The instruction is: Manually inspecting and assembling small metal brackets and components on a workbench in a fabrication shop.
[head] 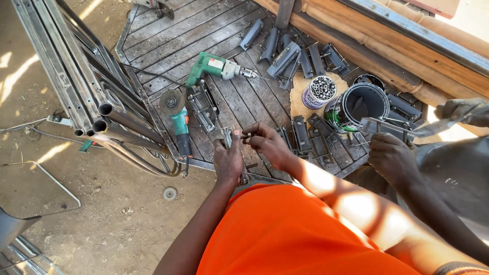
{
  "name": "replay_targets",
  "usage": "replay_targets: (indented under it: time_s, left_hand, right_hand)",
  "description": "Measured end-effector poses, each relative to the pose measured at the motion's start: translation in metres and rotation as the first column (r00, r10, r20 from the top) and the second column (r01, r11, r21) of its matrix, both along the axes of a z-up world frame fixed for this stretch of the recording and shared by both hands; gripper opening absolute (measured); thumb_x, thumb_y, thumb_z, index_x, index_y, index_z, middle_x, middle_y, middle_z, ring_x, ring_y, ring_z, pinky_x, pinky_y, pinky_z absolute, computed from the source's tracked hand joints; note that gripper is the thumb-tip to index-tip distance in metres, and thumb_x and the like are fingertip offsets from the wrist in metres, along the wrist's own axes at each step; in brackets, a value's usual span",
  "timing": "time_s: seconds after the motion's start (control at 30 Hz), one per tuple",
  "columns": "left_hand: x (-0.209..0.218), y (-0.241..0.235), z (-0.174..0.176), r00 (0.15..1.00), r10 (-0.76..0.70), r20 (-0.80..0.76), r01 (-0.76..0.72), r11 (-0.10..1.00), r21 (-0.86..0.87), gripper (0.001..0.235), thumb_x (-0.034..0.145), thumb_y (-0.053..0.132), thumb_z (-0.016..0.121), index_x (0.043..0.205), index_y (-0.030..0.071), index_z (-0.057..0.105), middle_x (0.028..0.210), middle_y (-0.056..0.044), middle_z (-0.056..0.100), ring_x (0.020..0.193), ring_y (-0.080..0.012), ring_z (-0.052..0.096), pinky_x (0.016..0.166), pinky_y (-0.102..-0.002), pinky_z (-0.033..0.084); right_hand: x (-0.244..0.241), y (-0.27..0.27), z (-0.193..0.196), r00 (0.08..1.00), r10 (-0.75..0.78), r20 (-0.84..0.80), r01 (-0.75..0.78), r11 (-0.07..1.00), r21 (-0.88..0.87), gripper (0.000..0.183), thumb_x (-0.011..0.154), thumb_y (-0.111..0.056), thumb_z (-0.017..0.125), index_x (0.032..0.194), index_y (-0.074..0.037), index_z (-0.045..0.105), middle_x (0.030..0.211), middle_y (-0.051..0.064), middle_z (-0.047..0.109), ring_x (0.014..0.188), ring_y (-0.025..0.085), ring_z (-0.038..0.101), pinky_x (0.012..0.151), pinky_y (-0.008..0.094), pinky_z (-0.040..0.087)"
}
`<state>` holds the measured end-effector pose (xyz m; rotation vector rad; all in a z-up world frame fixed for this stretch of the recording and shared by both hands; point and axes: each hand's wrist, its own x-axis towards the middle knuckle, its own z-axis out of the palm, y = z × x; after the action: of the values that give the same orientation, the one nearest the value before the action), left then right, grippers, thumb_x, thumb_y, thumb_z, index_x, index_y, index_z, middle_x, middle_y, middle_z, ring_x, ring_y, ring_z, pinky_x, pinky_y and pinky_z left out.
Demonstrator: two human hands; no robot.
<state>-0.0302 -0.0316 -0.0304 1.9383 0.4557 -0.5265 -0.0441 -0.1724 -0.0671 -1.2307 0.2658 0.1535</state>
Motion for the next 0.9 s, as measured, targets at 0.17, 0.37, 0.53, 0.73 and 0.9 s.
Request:
replay_targets:
  time_s: [0.17, 0.37, 0.53, 0.73, 0.9]
  left_hand:
    - [-0.007, -0.01, -0.012, 0.998, 0.016, 0.056, -0.019, 0.999, 0.049, 0.09, 0.093, 0.076, 0.052, 0.143, 0.003, 0.041, 0.129, -0.04, 0.056, 0.126, -0.0555, 0.056, 0.101, -0.064, 0.047]
    - [-0.023, -0.02, -0.028, 0.988, 0.109, 0.111, -0.112, 0.993, 0.022, 0.09, 0.093, 0.073, 0.057, 0.144, 0.0, 0.04, 0.134, -0.043, 0.05, 0.13, -0.0591, 0.05, 0.104, -0.066, 0.043]
    - [-0.04, -0.015, -0.015, 0.978, 0.203, 0.044, -0.2, 0.977, -0.066, 0.083, 0.099, 0.064, 0.053, 0.146, -0.002, 0.036, 0.133, -0.043, 0.049, 0.127, -0.0553, 0.053, 0.096, -0.065, 0.045]
    - [-0.043, -0.016, -0.034, 0.973, 0.232, 0.007, -0.23, 0.969, -0.089, 0.096, 0.093, 0.074, 0.054, 0.146, -0.004, 0.035, 0.134, -0.041, 0.046, 0.128, -0.0546, 0.052, 0.095, -0.065, 0.048]
    - [-0.045, -0.013, -0.042, 0.975, 0.209, 0.07, -0.21, 0.978, -0.002, 0.084, 0.097, 0.067, 0.057, 0.142, -0.001, 0.037, 0.133, -0.042, 0.046, 0.126, -0.0529, 0.054, 0.095, -0.062, 0.049]
  right_hand:
    - [-0.005, -0.004, -0.012, 0.985, -0.019, -0.173, 0.037, 0.995, 0.098, 0.015, 0.104, -0.015, 0.058, 0.106, -0.002, 0.066, 0.08, 0.012, 0.064, 0.065, 0.014, 0.052, 0.053, 0.026, 0.036]
    - [-0.008, -0.015, -0.031, 0.987, -0.042, -0.155, 0.055, 0.995, 0.081, 0.007, 0.093, -0.01, 0.07, 0.095, -0.004, 0.071, 0.071, 0.01, 0.063, 0.059, 0.011, 0.05, 0.05, 0.022, 0.034]
    - [-0.013, -0.02, -0.015, 0.983, 0.105, 0.149, -0.097, 0.993, -0.064, 0.016, 0.092, 0.003, 0.072, 0.107, -0.003, 0.071, 0.076, 0.008, 0.06, 0.07, 0.011, 0.049, 0.061, 0.028, 0.042]
    - [-0.018, -0.016, -0.022, 0.979, 0.131, 0.155, -0.124, 0.991, -0.058, 0.033, 0.085, 0.009, 0.066, 0.115, -0.004, 0.066, 0.092, 0.005, 0.057, 0.085, 0.012, 0.053, 0.075, 0.031, 0.053]
    - [-0.021, -0.001, -0.041, 0.97, 0.135, -0.2, -0.104, 0.981, 0.163, 0.028, 0.109, -0.025, 0.055, 0.111, 0.0, 0.068, 0.075, 0.013, 0.061, 0.062, 0.014, 0.046, 0.056, 0.03, 0.034]
